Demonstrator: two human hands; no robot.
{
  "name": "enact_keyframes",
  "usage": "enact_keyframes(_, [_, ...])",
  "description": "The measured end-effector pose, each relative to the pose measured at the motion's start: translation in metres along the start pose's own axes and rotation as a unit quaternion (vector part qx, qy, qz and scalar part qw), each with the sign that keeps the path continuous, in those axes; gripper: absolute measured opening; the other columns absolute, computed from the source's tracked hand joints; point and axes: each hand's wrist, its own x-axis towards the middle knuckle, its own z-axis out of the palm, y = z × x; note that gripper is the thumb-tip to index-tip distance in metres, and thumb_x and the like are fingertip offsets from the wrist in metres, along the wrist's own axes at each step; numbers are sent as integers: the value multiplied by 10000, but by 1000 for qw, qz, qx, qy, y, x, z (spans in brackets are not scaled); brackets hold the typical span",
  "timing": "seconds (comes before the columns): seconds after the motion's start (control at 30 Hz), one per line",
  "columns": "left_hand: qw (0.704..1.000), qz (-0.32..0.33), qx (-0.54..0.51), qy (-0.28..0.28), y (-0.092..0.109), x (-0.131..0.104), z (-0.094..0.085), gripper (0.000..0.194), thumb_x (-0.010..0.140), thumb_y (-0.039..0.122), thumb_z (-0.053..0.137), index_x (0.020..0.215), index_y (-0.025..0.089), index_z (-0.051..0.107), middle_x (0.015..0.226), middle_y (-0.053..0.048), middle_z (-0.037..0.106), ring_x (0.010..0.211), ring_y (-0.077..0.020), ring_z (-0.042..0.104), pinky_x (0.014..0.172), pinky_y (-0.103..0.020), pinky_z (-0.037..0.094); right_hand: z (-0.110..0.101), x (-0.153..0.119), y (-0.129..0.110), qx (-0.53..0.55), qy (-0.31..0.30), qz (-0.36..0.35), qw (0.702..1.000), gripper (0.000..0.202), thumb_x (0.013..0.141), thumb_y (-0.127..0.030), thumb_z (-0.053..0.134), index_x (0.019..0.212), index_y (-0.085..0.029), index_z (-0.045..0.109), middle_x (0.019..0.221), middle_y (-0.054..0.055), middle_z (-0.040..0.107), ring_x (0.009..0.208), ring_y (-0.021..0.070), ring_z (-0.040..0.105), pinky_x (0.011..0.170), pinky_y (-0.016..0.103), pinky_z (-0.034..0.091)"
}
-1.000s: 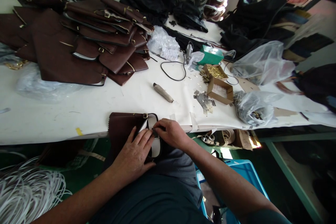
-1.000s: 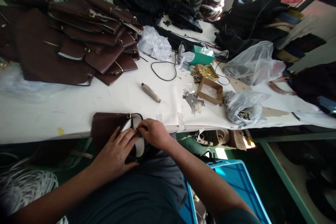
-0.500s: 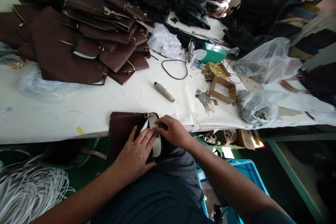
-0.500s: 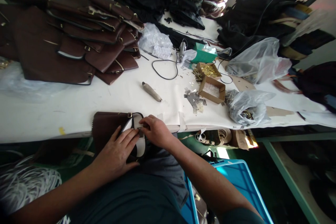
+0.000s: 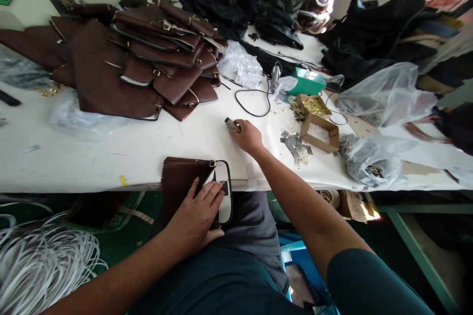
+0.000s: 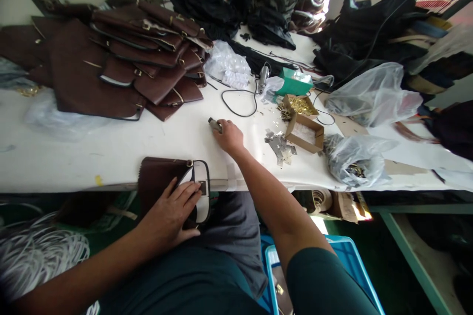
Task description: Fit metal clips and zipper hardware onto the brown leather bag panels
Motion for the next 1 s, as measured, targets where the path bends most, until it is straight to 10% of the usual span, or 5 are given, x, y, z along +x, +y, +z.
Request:
enact_keyframes(0.07, [1000,1,1,-5,0,0,-1,928,808,665,836,1520,128,581,1653,-207,506,1529,-391,439,1341,-663,172,-8,-14,-1,200,-13,33,979,328,964,-442,634,1202,-225,694,1042,73,750,935,261,707,827,383,571])
enact_keyframes(0.17, [1000,5,6,-17,-1,0,-2,930,826,672,814,1526,110,570,1655,-219,497,1536,-393,422,1328,-683,188,-20,-52,-13,500,-4,34,865,370,968,-545,580,1156,-233,647,900,20,699,763,201,686,706,345,585])
enact_keyframes(0.3, [1000,1,19,-21,-1,1,-5,897,845,681,786,1517,123,580,1655,-218,495,1537,-391,413,1328,-680,183,-20,-101,-47,630,22,24,776,397,948,-623,647,991,-229,638,741,-29,588,572,131,566,539,271,503])
enact_keyframes(0.73, [1000,-6,-1,-16,0,1,-5,871,856,655,780,1504,113,570,1576,-242,550,1514,-403,434,1335,-662,156,15,-124,-78,549,17,-12,835,326,969,-389,674,732,-241,507,579,-61,544,464,109,461,465,259,374])
enact_keyframes(1.0, [1000,-11,-20,-6,1,-1,-2,935,823,597,834,1547,97,517,1642,-252,485,1587,-421,340,1344,-662,146,17,-152,-72,436,12,-161,885,381,985,-447,676,699,-239,535,623,-20,561,584,151,508,595,321,439])
